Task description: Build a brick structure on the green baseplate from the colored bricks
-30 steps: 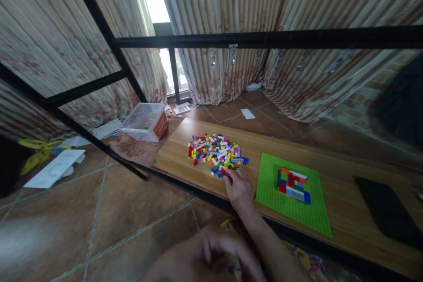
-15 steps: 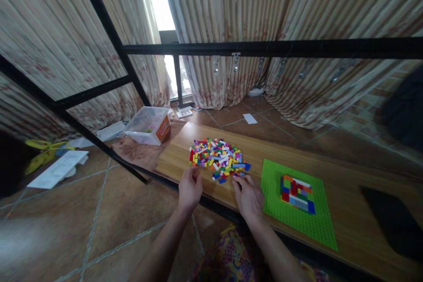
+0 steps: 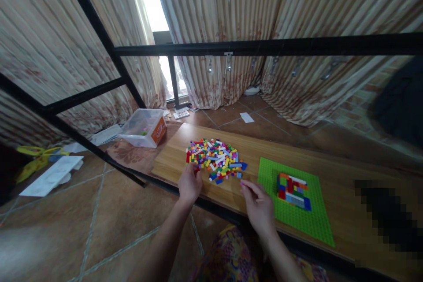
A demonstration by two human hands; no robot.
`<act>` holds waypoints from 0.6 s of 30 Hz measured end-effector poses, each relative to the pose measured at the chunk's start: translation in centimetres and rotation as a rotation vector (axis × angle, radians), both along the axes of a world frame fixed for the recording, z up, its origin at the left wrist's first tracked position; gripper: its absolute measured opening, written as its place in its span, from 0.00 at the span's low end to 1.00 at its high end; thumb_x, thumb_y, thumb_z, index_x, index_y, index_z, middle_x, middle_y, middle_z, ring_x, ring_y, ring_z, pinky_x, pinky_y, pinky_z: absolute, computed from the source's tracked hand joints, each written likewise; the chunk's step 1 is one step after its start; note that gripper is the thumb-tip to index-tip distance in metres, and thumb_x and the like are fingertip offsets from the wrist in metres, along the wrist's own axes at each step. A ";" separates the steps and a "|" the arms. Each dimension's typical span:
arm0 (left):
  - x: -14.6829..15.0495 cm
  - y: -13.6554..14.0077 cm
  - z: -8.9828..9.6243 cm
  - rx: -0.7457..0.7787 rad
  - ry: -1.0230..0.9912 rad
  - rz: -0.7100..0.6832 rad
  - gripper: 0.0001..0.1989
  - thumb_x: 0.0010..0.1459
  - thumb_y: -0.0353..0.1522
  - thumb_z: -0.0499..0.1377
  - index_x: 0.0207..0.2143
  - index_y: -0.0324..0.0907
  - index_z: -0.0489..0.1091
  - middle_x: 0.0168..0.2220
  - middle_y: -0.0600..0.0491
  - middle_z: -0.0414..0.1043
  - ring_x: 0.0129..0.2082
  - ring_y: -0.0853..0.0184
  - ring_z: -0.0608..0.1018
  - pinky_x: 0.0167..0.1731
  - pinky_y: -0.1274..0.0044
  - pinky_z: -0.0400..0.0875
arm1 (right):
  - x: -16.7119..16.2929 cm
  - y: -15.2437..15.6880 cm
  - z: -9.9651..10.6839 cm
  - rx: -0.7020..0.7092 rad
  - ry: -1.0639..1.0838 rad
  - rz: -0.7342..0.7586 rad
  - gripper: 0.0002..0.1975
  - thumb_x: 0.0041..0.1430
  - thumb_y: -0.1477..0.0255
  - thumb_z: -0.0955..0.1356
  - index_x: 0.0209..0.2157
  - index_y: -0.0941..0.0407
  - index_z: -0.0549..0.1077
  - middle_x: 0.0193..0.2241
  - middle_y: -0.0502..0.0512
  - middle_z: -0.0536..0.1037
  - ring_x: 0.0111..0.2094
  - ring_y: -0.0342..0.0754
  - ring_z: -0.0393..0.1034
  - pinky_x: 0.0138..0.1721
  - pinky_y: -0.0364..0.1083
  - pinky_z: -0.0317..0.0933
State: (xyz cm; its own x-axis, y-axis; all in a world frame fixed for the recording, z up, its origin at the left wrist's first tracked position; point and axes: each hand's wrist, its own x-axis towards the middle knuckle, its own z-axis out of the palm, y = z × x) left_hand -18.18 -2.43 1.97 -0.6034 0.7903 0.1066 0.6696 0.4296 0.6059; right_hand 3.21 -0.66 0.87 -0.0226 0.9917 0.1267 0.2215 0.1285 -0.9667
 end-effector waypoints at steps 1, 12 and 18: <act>0.3 0.0 0.0 0.006 -0.006 -0.015 0.15 0.58 0.30 0.54 0.48 0.42 0.67 0.41 0.48 0.74 0.42 0.62 0.77 0.42 0.72 0.70 | 0.5 -0.1 0.2 -0.097 0.125 -0.030 0.17 0.55 0.57 0.68 0.38 0.54 0.79 0.37 0.58 0.79 0.35 0.50 0.74 0.39 0.50 0.69; 3.8 0.1 0.8 0.296 -0.001 -0.146 0.15 0.57 0.34 0.55 0.47 0.41 0.68 0.46 0.46 0.69 0.35 0.65 0.76 0.40 0.70 0.73 | 9.4 -1.6 2.4 -0.366 0.588 -0.244 0.18 0.37 0.65 0.79 0.34 0.54 0.80 0.35 0.53 0.82 0.36 0.46 0.75 0.41 0.45 0.70; 9.7 0.8 1.8 0.347 -0.097 -0.513 0.12 0.58 0.31 0.54 0.45 0.42 0.69 0.41 0.49 0.72 0.38 0.65 0.76 0.40 0.72 0.73 | 14.2 0.1 2.1 -0.128 0.155 -0.391 0.18 0.48 0.57 0.73 0.36 0.55 0.79 0.33 0.56 0.81 0.34 0.50 0.75 0.42 0.52 0.68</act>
